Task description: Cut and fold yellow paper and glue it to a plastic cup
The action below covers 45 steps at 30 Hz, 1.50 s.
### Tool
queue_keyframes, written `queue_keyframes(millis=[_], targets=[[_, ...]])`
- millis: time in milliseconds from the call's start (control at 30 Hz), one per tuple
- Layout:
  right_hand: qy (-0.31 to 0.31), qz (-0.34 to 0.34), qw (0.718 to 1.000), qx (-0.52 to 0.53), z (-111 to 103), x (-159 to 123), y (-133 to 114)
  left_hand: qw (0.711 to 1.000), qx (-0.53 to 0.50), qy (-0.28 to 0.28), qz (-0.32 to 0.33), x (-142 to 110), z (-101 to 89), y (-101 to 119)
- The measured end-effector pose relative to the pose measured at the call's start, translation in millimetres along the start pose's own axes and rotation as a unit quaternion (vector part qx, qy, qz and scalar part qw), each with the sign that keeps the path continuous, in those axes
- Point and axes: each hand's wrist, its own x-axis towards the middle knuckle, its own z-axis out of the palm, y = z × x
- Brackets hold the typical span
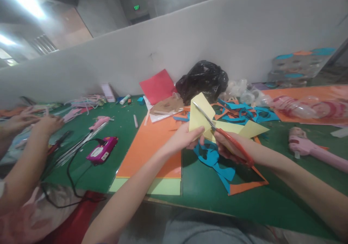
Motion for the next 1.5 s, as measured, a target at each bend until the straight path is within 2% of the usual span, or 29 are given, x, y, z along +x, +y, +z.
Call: queue_keyframes(millis=[67, 233, 300, 533, 700, 967, 1233, 1400, 1500], targets=[[-0.003, -0.009, 1.0, 0.004, -1, 0, 3, 1.0, 0.007, -0.003, -0.003, -1, -0.2, 1], [-0.065, -0.082, 0.994, 0.003, -8, -4, 13, 0.999, 0.048, -0.015, -0.011, -7, -1.4, 10], [-0.066, -0.089, 0.994, -0.004, -10, -5, 15, 0.997, 0.07, -0.025, -0.019, -9, -2.1, 14], [0.004, -0.038, 0.999, 0.022, 1, -2, 2, 0.996, 0.08, -0.022, -0.025, -10, -4.1, 15], [0.016, -0.002, 0.998, 0.053, 5, -1, -4, 0.995, 0.092, -0.022, -0.016, -8, -3.7, 13], [-0.028, -0.105, 0.994, 0.024, -2, 2, 15, 0.993, 0.108, -0.033, -0.021, -13, -3.6, 18], [0.024, -0.014, 0.999, -0.041, 0, -2, -6, 0.99, 0.127, -0.06, -0.016, -12, -5.6, 18], [0.033, -0.005, 0.999, -0.04, -1, 7, 3, 0.989, 0.136, -0.064, -0.011, -13, -3.1, 19], [0.091, -0.03, 0.994, -0.045, -7, 14, 12, 0.991, 0.123, -0.053, -0.016, -12, -1.2, 19]])
